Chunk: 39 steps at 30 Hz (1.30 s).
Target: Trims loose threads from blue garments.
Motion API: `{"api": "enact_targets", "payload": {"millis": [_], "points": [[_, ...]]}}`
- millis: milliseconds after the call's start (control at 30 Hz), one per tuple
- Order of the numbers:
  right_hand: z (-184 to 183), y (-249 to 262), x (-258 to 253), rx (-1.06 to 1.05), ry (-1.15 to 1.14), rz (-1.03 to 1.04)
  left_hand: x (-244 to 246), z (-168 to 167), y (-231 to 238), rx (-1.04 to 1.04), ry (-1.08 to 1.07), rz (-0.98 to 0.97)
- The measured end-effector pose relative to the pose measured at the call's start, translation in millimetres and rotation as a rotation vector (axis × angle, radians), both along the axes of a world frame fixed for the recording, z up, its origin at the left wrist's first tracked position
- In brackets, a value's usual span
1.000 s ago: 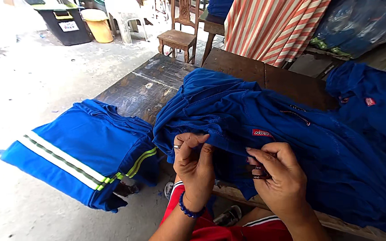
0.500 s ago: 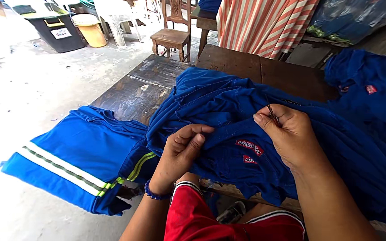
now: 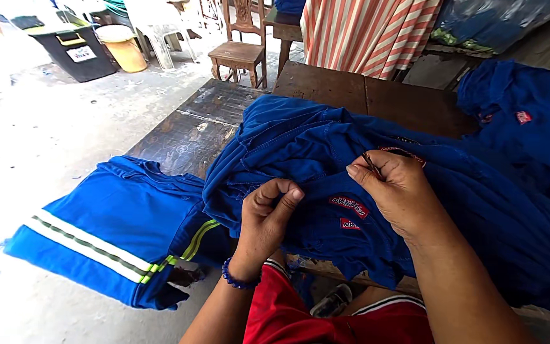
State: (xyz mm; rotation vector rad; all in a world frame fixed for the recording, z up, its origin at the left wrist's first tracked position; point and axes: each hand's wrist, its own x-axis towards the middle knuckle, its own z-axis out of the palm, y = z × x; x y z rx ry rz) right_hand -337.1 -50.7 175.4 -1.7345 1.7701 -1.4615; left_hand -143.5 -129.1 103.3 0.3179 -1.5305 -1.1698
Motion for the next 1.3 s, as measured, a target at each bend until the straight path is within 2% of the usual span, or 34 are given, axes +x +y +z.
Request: {"api": "enact_targets", "payload": {"millis": [200, 433, 700, 967, 1067, 1200, 1300], "points": [[-2.3, 0.3, 5.0, 0.019, 0.088, -0.067, 4.1, -1.9, -3.5, 0.171, 0.086, -0.123], [-1.1, 9.1, 13.2, -0.045, 0.108, -0.068, 0.4, -3.8, 1.9, 0.080, 0.114, -0.039], [-1.3, 38.0, 43.8, -0.164, 0.803, -0.197, 0.2, -5.2, 5.8, -0.103, 0.076, 0.059], [-3.5, 31.1, 60.7, -0.184, 0.978, -0.305, 1.9, -4.2, 7.3, -0.272, 0.006, 0.136], [-3.5, 30.5, 59.2, -0.156, 0.941, -0.324, 2.8, -4.6, 7.1, -0.096, 0.091, 0.056], [-7.8, 29.2, 39.5, -0.105, 0.635, -0.261, 7.9, 4.0, 5.1, 0.297, 0.269, -0.178], [-16.0, 23.5, 25.1, -0.124, 0.427, -0.207, 13.2, 4.1, -1.7, 0.362, 0.347, -0.368]]}}
